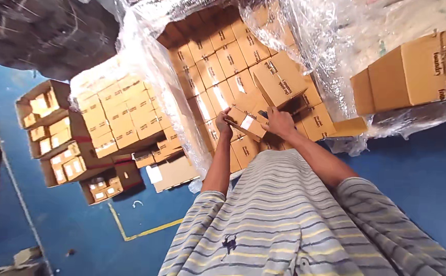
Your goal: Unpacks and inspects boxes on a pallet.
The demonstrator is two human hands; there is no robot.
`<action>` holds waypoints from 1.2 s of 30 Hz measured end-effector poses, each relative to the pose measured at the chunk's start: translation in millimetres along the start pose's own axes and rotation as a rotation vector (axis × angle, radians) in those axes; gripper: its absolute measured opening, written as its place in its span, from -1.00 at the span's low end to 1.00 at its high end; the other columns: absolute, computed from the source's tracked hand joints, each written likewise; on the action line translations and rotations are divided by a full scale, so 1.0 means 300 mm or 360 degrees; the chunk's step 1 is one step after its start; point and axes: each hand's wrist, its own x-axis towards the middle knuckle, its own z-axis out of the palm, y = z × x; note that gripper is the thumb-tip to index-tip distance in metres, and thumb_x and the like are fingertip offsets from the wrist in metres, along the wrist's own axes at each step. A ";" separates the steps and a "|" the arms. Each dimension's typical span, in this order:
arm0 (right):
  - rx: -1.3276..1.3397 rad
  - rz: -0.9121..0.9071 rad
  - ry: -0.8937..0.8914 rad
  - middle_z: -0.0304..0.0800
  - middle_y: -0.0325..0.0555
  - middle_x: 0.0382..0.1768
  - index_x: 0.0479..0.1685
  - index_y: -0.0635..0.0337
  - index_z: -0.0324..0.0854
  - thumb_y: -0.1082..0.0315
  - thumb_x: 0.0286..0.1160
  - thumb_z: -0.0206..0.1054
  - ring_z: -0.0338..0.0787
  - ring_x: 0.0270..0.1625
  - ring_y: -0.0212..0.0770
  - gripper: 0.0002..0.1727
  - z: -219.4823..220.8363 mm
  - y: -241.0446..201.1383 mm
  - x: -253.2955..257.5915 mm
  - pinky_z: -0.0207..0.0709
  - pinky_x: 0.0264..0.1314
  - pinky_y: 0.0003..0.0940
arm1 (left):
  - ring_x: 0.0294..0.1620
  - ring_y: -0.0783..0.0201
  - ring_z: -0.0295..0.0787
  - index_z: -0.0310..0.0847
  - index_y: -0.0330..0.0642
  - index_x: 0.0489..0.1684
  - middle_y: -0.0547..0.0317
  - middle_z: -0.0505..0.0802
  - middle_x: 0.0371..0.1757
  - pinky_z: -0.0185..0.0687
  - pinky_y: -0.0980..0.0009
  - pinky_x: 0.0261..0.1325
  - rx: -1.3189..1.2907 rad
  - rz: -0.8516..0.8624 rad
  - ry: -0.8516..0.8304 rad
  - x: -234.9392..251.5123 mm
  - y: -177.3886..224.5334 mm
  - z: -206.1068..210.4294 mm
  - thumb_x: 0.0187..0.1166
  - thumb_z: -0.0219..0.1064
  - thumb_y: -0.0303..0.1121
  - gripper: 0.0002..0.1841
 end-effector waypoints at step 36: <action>0.0675 0.0937 0.1781 0.85 0.10 -0.44 0.05 0.41 0.73 0.10 0.65 0.31 0.88 -0.41 -0.01 -0.55 -0.161 0.418 -0.793 0.73 -0.30 0.00 | 0.08 0.38 0.81 0.29 -0.31 0.37 0.10 0.67 0.31 0.86 0.34 0.03 0.0202 0.0167 -0.0928 -0.663 0.327 0.481 0.55 0.25 -0.35 -0.55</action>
